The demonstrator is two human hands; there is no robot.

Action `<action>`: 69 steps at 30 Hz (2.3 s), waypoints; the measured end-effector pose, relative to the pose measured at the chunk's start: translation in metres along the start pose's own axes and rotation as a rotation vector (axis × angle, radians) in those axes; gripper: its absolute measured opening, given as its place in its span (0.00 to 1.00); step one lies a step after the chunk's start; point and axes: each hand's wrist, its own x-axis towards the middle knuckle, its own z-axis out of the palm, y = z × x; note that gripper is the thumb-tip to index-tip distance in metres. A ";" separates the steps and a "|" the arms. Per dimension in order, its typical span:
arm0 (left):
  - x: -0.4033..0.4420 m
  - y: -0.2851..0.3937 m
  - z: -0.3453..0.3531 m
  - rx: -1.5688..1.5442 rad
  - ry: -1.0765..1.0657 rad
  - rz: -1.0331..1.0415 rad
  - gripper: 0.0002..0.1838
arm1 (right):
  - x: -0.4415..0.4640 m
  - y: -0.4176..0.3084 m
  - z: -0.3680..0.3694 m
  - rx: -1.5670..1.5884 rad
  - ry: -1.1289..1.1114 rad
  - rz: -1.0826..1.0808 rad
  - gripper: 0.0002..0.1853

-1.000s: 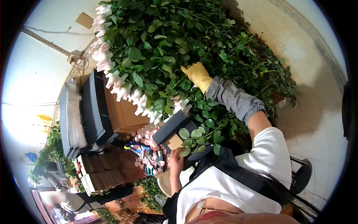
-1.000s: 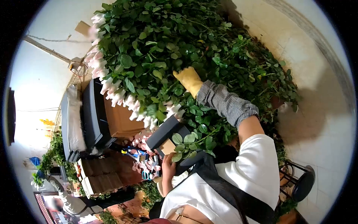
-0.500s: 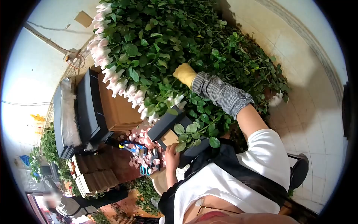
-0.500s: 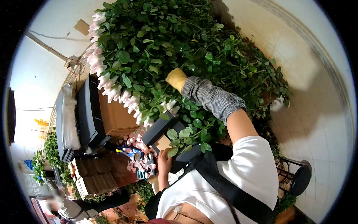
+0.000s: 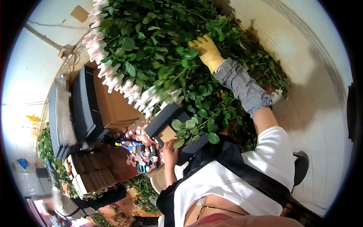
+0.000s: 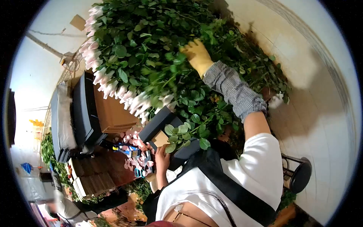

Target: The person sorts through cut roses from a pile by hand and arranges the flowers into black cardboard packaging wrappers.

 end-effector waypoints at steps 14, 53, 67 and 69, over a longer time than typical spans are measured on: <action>0.004 0.002 -0.001 0.044 -0.078 -0.075 0.23 | 0.003 0.007 0.045 0.177 0.362 0.209 0.15; 0.004 0.005 0.003 0.000 0.028 -0.083 0.22 | 0.208 0.018 -0.005 0.721 0.654 0.091 0.28; 0.002 0.005 0.004 0.054 0.008 -0.158 0.27 | 0.252 -0.013 0.058 0.185 0.300 0.081 0.19; 0.002 0.009 0.003 0.048 0.013 -0.127 0.27 | 0.237 -0.004 0.062 0.252 0.286 0.035 0.19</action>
